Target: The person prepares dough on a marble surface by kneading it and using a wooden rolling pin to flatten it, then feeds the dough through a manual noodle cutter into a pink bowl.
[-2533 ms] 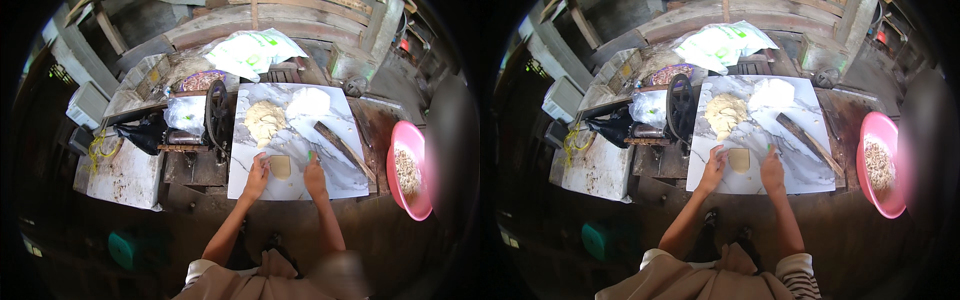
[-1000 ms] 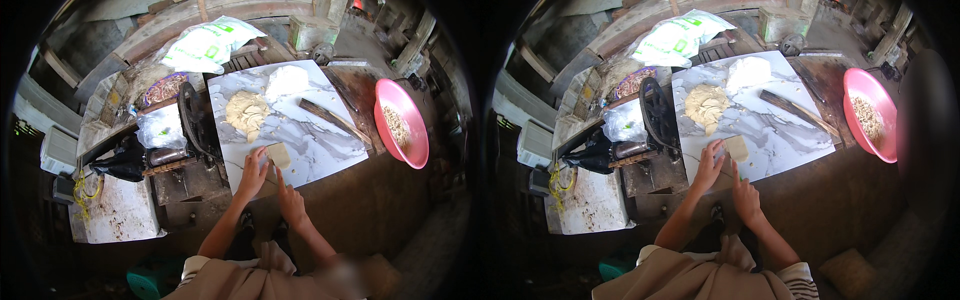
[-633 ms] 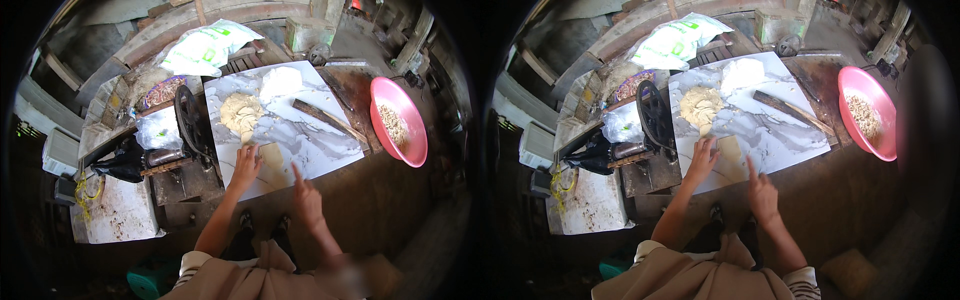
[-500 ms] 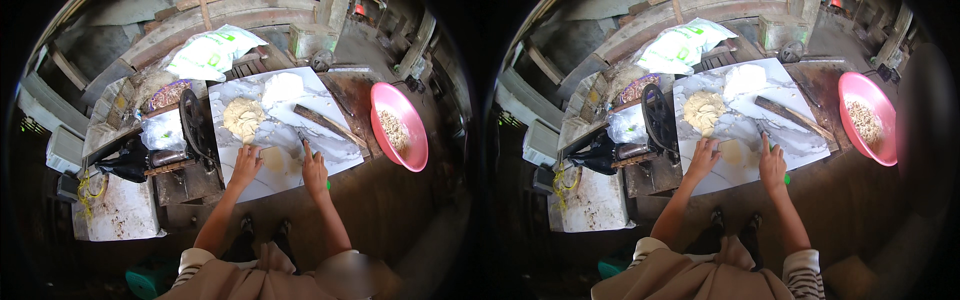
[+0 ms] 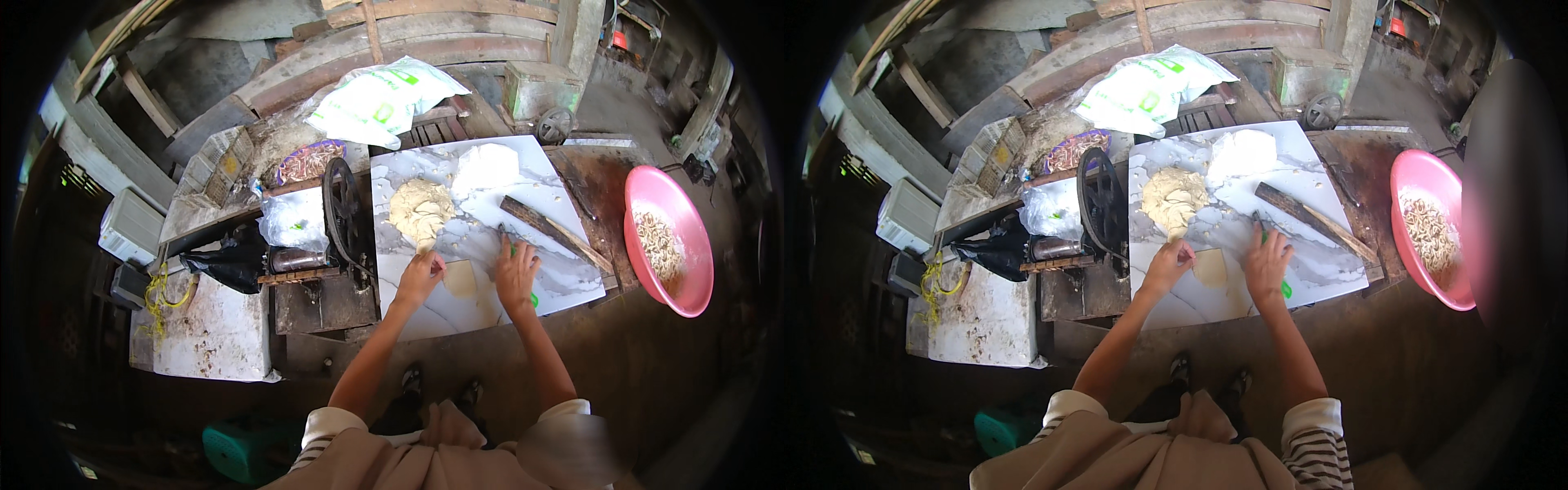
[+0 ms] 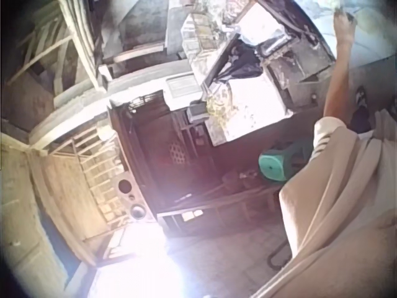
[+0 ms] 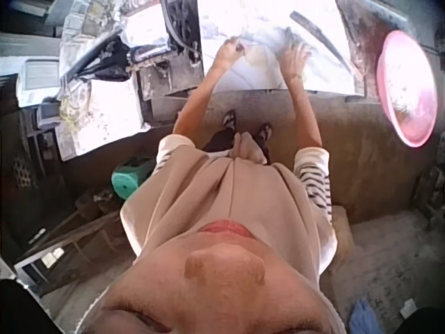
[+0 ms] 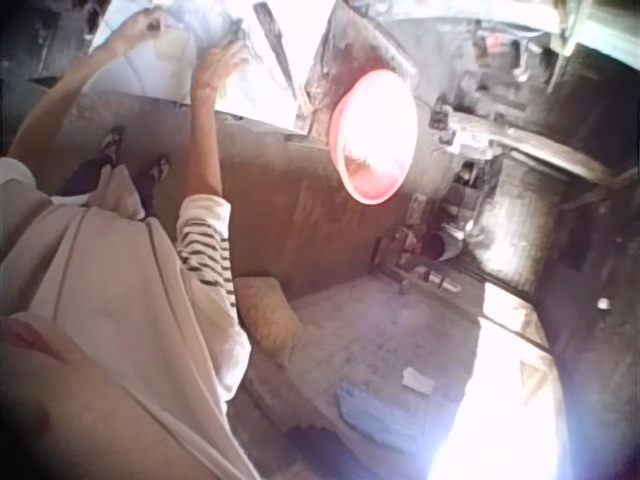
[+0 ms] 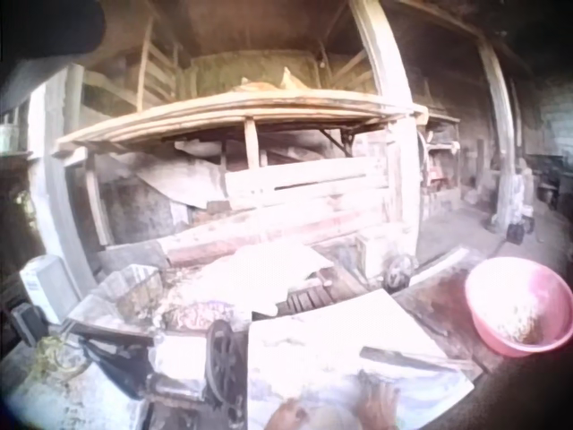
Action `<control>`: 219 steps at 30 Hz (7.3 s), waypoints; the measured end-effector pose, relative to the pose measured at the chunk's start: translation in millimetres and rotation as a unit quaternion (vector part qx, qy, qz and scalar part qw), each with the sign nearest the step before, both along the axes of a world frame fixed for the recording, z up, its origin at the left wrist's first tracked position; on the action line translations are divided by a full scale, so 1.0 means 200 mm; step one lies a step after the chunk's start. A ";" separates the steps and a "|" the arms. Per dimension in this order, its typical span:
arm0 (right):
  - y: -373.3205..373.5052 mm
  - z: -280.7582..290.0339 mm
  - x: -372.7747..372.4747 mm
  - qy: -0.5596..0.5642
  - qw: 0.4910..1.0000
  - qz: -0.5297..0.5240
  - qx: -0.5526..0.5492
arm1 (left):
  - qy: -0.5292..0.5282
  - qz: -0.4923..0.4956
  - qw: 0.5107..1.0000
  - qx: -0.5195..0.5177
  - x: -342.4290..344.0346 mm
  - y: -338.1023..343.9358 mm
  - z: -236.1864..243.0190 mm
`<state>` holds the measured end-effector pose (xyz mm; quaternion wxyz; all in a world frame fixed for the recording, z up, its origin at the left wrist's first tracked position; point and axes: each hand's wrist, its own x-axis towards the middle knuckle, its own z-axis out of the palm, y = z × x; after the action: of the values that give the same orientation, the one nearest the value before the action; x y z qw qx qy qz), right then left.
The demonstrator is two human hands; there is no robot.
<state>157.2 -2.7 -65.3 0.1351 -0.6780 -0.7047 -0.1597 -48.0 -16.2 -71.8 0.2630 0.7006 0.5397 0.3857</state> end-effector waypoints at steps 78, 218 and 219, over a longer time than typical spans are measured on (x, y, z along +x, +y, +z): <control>0.03 0.19 0.03 -0.062 0.833 0.541 -0.102 | 0.228 0.234 0.945 0.000 0.57 -0.64 0.05; -0.05 0.00 -0.12 0.077 0.990 0.010 -0.115 | 0.134 -0.088 0.985 0.065 0.09 0.08 0.01; -0.04 0.01 -0.12 0.078 0.990 0.012 -0.115 | 0.138 -0.090 0.983 0.080 0.09 0.09 0.00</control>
<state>132.3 -10.9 -63.5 0.1129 -0.6907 -0.7139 -0.0231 -30.8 1.0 -71.1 0.1622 0.8118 0.4728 0.3020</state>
